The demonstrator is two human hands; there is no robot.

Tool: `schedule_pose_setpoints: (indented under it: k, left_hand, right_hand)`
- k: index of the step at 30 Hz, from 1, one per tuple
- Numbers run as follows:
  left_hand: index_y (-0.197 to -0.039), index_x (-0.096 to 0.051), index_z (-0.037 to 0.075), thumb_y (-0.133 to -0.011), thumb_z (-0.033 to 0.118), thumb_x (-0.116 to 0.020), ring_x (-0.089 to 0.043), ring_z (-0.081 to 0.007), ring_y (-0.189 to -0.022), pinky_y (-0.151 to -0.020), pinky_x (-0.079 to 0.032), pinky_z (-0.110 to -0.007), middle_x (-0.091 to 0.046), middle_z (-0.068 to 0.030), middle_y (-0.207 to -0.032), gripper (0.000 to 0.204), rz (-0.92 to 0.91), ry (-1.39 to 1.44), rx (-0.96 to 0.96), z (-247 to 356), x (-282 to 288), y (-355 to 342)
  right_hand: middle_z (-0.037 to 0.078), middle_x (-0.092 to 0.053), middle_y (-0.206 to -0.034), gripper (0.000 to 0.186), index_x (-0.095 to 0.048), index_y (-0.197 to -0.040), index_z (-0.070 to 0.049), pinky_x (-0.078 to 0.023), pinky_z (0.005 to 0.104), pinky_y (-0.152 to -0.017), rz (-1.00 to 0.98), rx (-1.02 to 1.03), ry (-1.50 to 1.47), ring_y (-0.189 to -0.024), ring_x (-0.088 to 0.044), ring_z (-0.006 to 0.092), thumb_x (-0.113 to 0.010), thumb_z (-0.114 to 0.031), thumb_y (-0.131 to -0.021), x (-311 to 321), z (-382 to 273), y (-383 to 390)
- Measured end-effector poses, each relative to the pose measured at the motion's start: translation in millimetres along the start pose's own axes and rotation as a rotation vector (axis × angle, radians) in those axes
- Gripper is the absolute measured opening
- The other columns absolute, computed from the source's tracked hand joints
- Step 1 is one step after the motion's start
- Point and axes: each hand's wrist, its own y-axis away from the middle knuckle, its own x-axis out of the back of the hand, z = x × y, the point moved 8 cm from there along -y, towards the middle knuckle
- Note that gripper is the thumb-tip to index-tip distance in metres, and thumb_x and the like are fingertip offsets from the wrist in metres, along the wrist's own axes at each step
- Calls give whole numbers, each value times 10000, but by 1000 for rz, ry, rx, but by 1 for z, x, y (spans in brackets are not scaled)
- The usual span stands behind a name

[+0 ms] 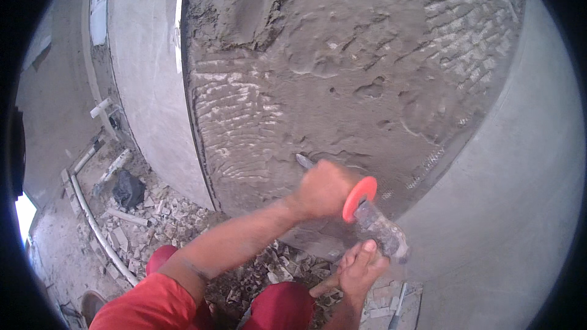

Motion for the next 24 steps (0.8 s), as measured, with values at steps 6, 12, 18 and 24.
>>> schedule_pose_setpoints:
  k: [6, 12, 18, 24]
  left_hand:
    - [-830, -668, 67, -689, 209, -680, -663, -303, -688, -599, -525, -414, -648, -98, -712, 201, 56, 1, -16, -3, 10, 14]
    - [-732, -606, 62, -647, 220, -694, -632, -305, -637, -564, -496, -416, -604, -87, -665, 200, 131, 78, -70, 1, 21, 15]
    - [-716, -591, 66, -623, 225, -703, -621, -309, -624, -551, -482, -424, -597, -88, -654, 216, 154, 92, -93, -9, 27, 27]
    - [-750, -619, 53, -642, 212, -705, -629, -313, -627, -556, -487, -426, -600, -93, -645, 211, 158, 137, -92, 2, 29, 19]
  right_hand:
    - [6, -406, -595, 549, -464, -803, -112, -349, 275, -329, -154, 124, -148, -382, -369, 106, -413, -628, -983, 34, -29, 12]
    - [-6, -481, -618, 383, -455, -861, -118, -377, 243, -361, -159, 326, 45, -417, -382, 59, -459, -467, -1019, -3, -24, 28]
    - [-6, -458, -649, 351, -424, -853, -121, -391, 257, -382, -317, 129, 70, -444, -411, 86, -449, -428, -1023, 21, -13, 31]
    - [-2, -398, -607, 415, -390, -784, -121, -356, 275, -340, 105, 570, 197, -397, -375, 97, -404, -449, -1038, 57, -2, 26]
